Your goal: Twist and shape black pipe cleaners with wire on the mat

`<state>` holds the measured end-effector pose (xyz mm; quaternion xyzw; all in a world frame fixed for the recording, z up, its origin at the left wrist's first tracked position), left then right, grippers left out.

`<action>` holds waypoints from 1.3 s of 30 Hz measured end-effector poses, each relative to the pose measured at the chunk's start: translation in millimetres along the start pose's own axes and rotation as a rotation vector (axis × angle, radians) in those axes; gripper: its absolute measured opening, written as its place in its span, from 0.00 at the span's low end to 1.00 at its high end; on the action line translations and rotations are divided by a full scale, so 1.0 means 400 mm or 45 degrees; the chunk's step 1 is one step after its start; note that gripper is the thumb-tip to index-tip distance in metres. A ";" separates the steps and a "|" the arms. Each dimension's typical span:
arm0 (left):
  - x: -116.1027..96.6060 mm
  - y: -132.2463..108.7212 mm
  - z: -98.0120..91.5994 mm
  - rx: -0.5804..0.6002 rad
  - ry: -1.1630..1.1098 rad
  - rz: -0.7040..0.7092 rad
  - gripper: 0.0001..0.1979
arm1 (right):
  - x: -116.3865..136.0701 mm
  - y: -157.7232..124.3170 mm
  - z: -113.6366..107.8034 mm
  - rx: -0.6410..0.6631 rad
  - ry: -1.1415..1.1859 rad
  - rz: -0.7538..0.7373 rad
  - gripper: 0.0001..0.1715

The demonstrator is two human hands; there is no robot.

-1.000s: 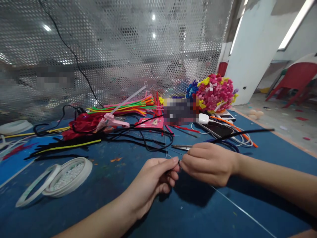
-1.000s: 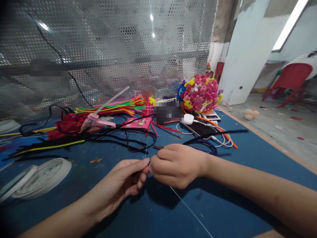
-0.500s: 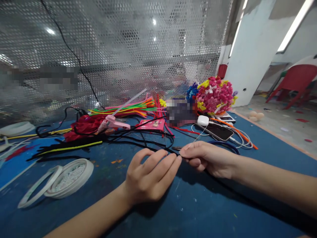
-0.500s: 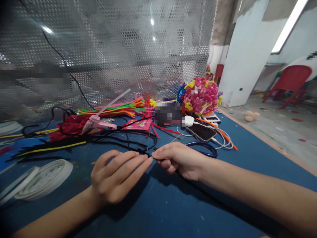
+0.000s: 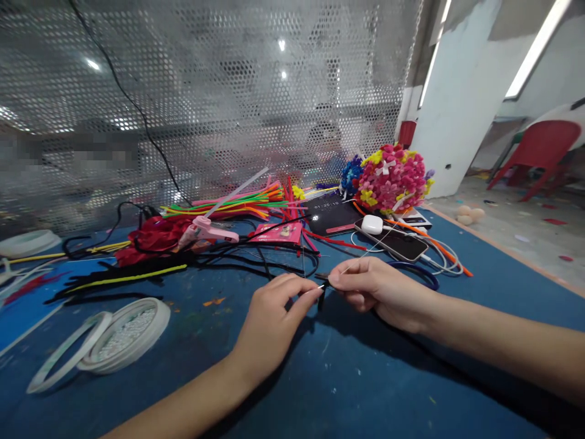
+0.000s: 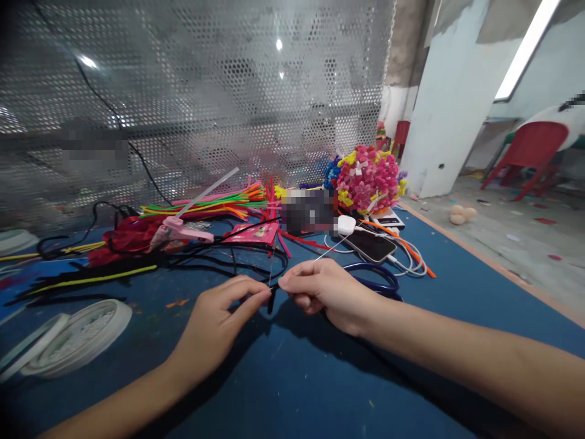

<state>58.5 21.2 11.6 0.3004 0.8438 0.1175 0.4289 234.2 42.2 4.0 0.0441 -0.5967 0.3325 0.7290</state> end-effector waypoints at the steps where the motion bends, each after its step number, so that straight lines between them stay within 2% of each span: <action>1: -0.001 0.001 0.007 0.029 -0.254 -0.206 0.11 | 0.003 0.001 -0.004 -0.044 -0.099 -0.080 0.14; 3: -0.001 0.001 0.023 0.040 -0.836 -0.585 0.11 | 0.010 0.003 -0.014 -0.148 -0.366 -0.302 0.12; 5: 0.001 -0.002 0.035 0.011 -1.341 -0.850 0.08 | 0.015 0.001 -0.020 -0.229 -0.716 -0.632 0.10; 6: 0.004 -0.004 0.040 -0.001 -1.485 -0.924 0.08 | 0.017 -0.001 -0.021 -0.252 -0.888 -0.819 0.09; 8: 0.013 -0.006 0.042 0.017 -1.484 -0.947 0.09 | 0.016 -0.009 -0.020 -0.283 -1.143 -1.107 0.09; 9: 0.019 -0.006 0.040 0.036 -1.354 -0.886 0.09 | 0.015 -0.012 -0.018 -0.300 -1.204 -1.162 0.09; 11: 0.031 -0.005 0.028 0.033 -0.888 -0.623 0.08 | 0.015 -0.016 -0.016 -0.379 -1.185 -1.096 0.09; 13: 0.038 -0.006 0.010 -0.006 -0.289 -0.192 0.11 | 0.018 -0.015 -0.014 -0.431 -1.026 -0.879 0.09; 16: 0.035 -0.015 -0.009 -0.039 0.463 0.483 0.13 | 0.020 -0.008 -0.011 -0.353 -0.697 -0.482 0.13; 17: 0.031 -0.020 -0.012 -0.023 0.593 0.627 0.12 | 0.019 -0.006 -0.009 -0.306 -0.609 -0.375 0.14; 19: 0.021 -0.027 -0.015 0.005 0.641 0.735 0.11 | 0.015 -0.005 -0.003 -0.224 -0.497 -0.240 0.16; 21: 0.007 -0.026 -0.015 0.003 0.467 0.660 0.08 | 0.011 -0.006 0.003 -0.166 -0.451 -0.201 0.17; 22: 0.001 -0.023 -0.015 -0.014 0.336 0.557 0.06 | 0.010 -0.008 0.006 -0.144 -0.448 -0.209 0.17; 24: -0.008 -0.013 -0.013 -0.057 -0.005 0.214 0.02 | 0.010 -0.010 0.008 -0.118 -0.477 -0.256 0.17; 26: -0.009 -0.004 -0.006 -0.075 -0.475 -0.232 0.02 | 0.013 -0.010 0.004 -0.119 -0.554 -0.374 0.16; 28: -0.004 -0.004 0.008 -0.056 -1.027 -0.648 0.06 | 0.016 -0.012 -0.006 -0.122 -0.746 -0.635 0.13; 30: 0.006 -0.010 0.023 -0.001 -1.467 -0.961 0.13 | 0.017 -0.016 -0.017 -0.072 -1.096 -1.066 0.08; 31: 0.012 -0.013 0.030 0.040 -1.589 -1.065 0.15 | 0.015 -0.020 -0.022 -0.033 -1.323 -1.309 0.07; 33: 0.026 -0.018 0.038 0.111 -1.615 -1.125 0.17 | 0.008 -0.028 -0.029 0.007 -1.757 -1.778 0.07; 35: 0.041 -0.016 0.039 0.120 -1.456 -1.022 0.16 | 0.000 -0.031 -0.032 -0.067 -2.050 -2.072 0.06; 37: 0.053 -0.010 0.036 0.102 -1.256 -0.889 0.15 | -0.004 -0.029 -0.032 -0.169 -2.180 -2.123 0.07; 39: 0.060 -0.004 0.033 0.093 -1.084 -0.792 0.16 | -0.008 -0.024 -0.031 -0.215 -2.237 -2.039 0.09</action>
Point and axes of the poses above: each hand's wrist, its own y-axis towards the middle knuckle, its own z-axis out of the palm, x = y × z, the point moved 1 cm from there along y, towards the middle knuckle, and after that the axes turned 9 degrees about z, right-handed, at the moved point
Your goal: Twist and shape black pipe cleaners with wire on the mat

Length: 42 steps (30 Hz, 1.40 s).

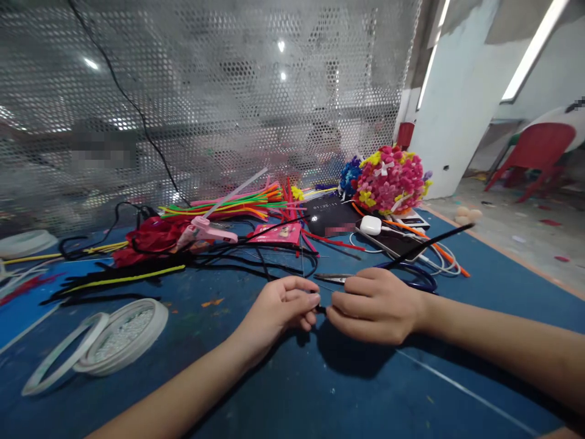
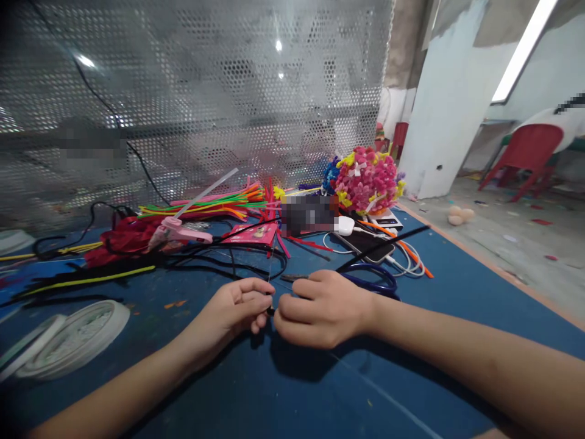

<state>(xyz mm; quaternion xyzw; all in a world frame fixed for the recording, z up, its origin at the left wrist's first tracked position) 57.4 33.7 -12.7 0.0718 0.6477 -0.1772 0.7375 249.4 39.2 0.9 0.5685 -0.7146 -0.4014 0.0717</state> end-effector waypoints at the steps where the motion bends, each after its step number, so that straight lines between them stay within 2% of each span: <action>1: -0.001 0.002 -0.001 -0.001 0.075 0.034 0.16 | 0.001 0.000 0.003 0.018 -0.001 0.017 0.09; 5: -0.002 -0.005 0.003 0.080 0.435 0.201 0.11 | 0.006 -0.003 0.010 0.018 -0.003 0.025 0.09; 7: -0.005 -0.013 0.007 0.128 0.747 0.398 0.08 | 0.010 -0.007 0.012 0.003 -0.009 0.033 0.09; 9: -0.007 -0.023 0.011 0.174 1.023 0.635 0.09 | 0.012 -0.011 0.016 -0.001 -0.005 0.049 0.09; 11: -0.007 -0.031 0.013 0.203 1.168 0.808 0.11 | 0.014 -0.015 0.024 0.018 0.040 0.108 0.09; 13: -0.004 -0.036 0.011 0.167 1.225 0.875 0.12 | 0.017 -0.016 0.034 0.005 0.162 0.246 0.09; 17: -0.001 -0.041 0.005 0.004 1.230 0.874 0.10 | 0.027 -0.010 0.048 -0.083 0.616 0.621 0.08; 19: -0.003 -0.043 0.006 0.014 1.209 0.893 0.07 | 0.034 -0.005 0.050 -0.124 0.781 0.730 0.06; 22: -0.008 -0.044 0.010 0.110 1.179 0.904 0.08 | 0.040 -0.003 0.050 -0.181 0.893 0.799 0.04; 27: -0.011 -0.038 0.011 0.188 1.070 0.745 0.08 | 0.028 -0.017 0.055 -0.187 0.807 0.721 0.04; 29: -0.010 -0.034 0.008 0.235 0.991 0.640 0.10 | 0.018 -0.021 0.049 -0.170 0.654 0.580 0.05; 31: -0.006 -0.030 0.005 0.269 0.904 0.550 0.11 | 0.007 -0.020 0.038 -0.086 0.470 0.385 0.06; 33: -0.001 -0.027 0.005 0.270 0.790 0.482 0.09 | 0.000 -0.018 0.029 0.020 0.301 0.209 0.09; 35: 0.004 -0.025 0.005 0.239 0.651 0.449 0.08 | -0.002 -0.018 0.028 0.080 0.184 0.130 0.10; 37: 0.007 -0.024 0.007 0.215 0.563 0.453 0.09 | -0.001 -0.020 0.037 0.063 0.134 0.174 0.09; 39: 0.008 -0.023 0.009 0.225 0.561 0.490 0.09 | 0.001 -0.023 0.052 0.030 0.176 0.322 0.09; 42: 0.008 -0.022 0.008 0.224 0.587 0.549 0.11 | -0.002 -0.027 0.068 0.004 0.455 0.591 0.07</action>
Point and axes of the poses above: each hand's wrist, its own y-axis towards the middle knuckle, its own z-axis out of the palm, x = y × z, the point moved 1 cm from there along y, towards the middle knuckle, and after that the axes turned 9 degrees about z, right-handed, at the moved point
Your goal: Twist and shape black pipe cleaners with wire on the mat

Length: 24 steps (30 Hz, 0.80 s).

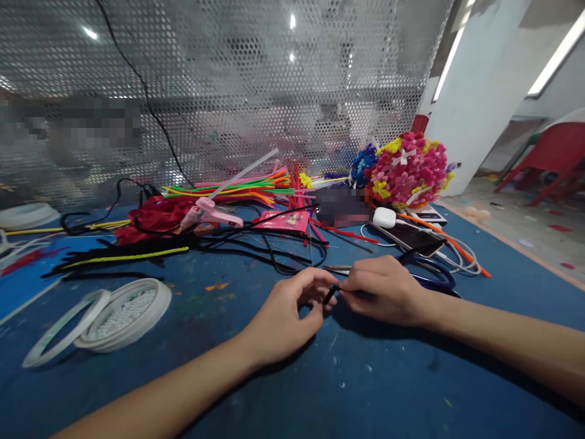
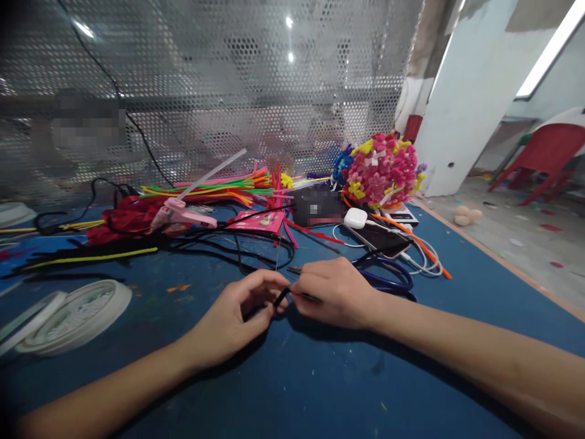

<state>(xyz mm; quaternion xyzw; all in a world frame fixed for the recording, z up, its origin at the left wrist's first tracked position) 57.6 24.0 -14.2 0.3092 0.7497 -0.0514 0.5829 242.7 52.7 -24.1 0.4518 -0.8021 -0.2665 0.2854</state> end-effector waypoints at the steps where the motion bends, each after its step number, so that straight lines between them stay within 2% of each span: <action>1: 0.001 0.000 -0.002 -0.019 0.009 0.000 0.11 | -0.003 0.001 0.001 0.029 0.119 0.080 0.07; 4: 0.004 -0.001 -0.009 -0.057 0.076 -0.050 0.07 | -0.009 0.006 -0.005 0.140 0.387 0.272 0.07; 6: 0.003 -0.001 -0.014 -0.071 0.159 -0.074 0.07 | -0.011 0.009 -0.009 0.192 0.448 0.309 0.07; 10: -0.005 0.001 -0.014 -0.043 0.284 -0.099 0.08 | -0.005 0.005 -0.004 0.226 0.366 0.068 0.08; 14: -0.007 0.005 -0.006 -0.010 0.142 -0.168 0.11 | 0.000 -0.003 0.006 0.106 0.137 -0.161 0.10; 18: -0.005 0.004 -0.002 -0.091 0.007 -0.176 0.06 | -0.005 -0.002 0.008 0.111 0.207 -0.100 0.08; 20: -0.006 0.000 -0.002 -0.123 0.010 -0.146 0.07 | -0.007 0.001 0.006 0.146 0.282 -0.051 0.07; 24: -0.010 -0.011 -0.001 -0.142 0.255 -0.004 0.05 | -0.006 0.005 -0.003 0.166 0.353 0.013 0.08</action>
Point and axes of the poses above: each hand's wrist, its own y-axis towards the middle knuckle, its own z-axis out of the palm, x = y × z, the point moved 1 cm from there along y, towards the middle knuckle, and after that the axes turned 9 degrees about z, right-handed, at the moved point
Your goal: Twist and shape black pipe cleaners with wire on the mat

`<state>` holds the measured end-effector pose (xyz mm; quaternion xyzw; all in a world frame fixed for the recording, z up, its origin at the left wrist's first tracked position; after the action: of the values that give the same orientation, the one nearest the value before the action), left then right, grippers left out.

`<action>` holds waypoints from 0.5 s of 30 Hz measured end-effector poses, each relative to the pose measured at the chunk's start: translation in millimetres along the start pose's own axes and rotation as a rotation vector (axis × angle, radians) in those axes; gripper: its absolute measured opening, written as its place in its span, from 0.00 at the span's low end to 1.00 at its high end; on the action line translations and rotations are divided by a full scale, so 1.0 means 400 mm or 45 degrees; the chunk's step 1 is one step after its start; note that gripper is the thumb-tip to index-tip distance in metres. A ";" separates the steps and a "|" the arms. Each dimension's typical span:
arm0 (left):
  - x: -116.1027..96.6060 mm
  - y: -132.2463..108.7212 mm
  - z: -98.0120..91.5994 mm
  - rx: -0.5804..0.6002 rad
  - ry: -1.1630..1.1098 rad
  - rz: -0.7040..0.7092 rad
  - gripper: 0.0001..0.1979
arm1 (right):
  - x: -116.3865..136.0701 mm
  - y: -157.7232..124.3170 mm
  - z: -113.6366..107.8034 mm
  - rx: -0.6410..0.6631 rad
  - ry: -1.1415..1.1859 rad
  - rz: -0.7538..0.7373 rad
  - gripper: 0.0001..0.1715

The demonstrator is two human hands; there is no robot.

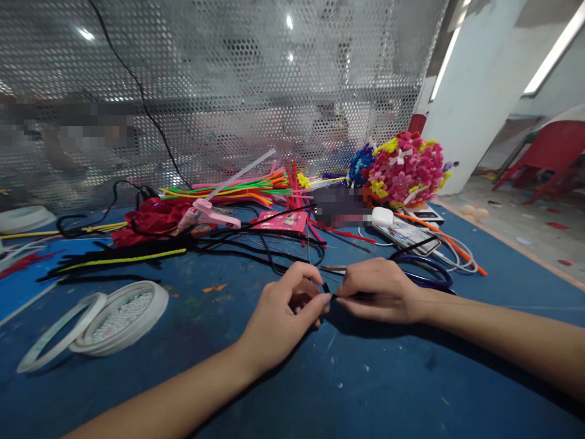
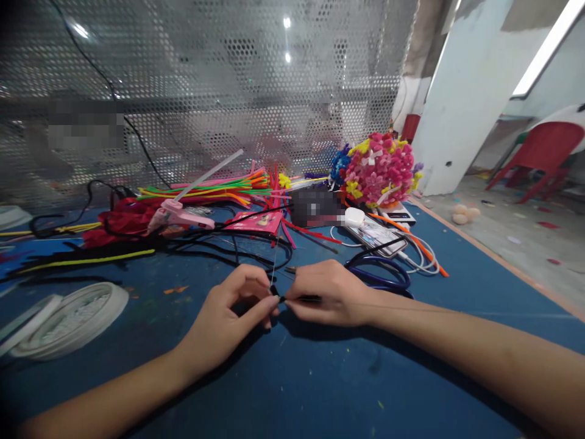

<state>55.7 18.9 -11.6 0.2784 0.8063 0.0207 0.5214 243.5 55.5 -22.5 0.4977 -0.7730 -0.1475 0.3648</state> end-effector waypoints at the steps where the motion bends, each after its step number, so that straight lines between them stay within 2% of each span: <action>1: -0.001 -0.003 0.000 -0.008 0.100 0.066 0.03 | 0.001 0.000 -0.002 0.000 0.023 0.014 0.07; 4: -0.001 -0.008 -0.002 -0.024 0.369 0.285 0.07 | 0.002 0.001 -0.003 -0.011 0.092 0.036 0.06; 7: 0.003 -0.008 -0.006 -0.072 0.500 0.418 0.11 | 0.001 0.001 -0.002 -0.042 0.098 0.028 0.07; 11: 0.007 0.000 -0.010 -0.077 0.578 0.469 0.11 | 0.001 0.000 -0.002 -0.050 0.089 0.023 0.07; 15: 0.005 0.006 -0.010 0.035 0.543 0.456 0.10 | 0.006 0.000 -0.006 -0.121 0.079 0.005 0.06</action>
<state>52.7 23.1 -10.7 0.4128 0.8360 0.1598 0.3243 244.6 53.7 -19.8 0.4826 -0.7543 -0.1678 0.4123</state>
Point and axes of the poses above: each hand's wrist, its own y-axis towards the middle knuckle, its own z-axis out of the palm, x = y × z, the point moved 1 cm from there along y, towards the middle knuckle, and after that the axes turned 9 degrees about z, right-handed, at the moved point
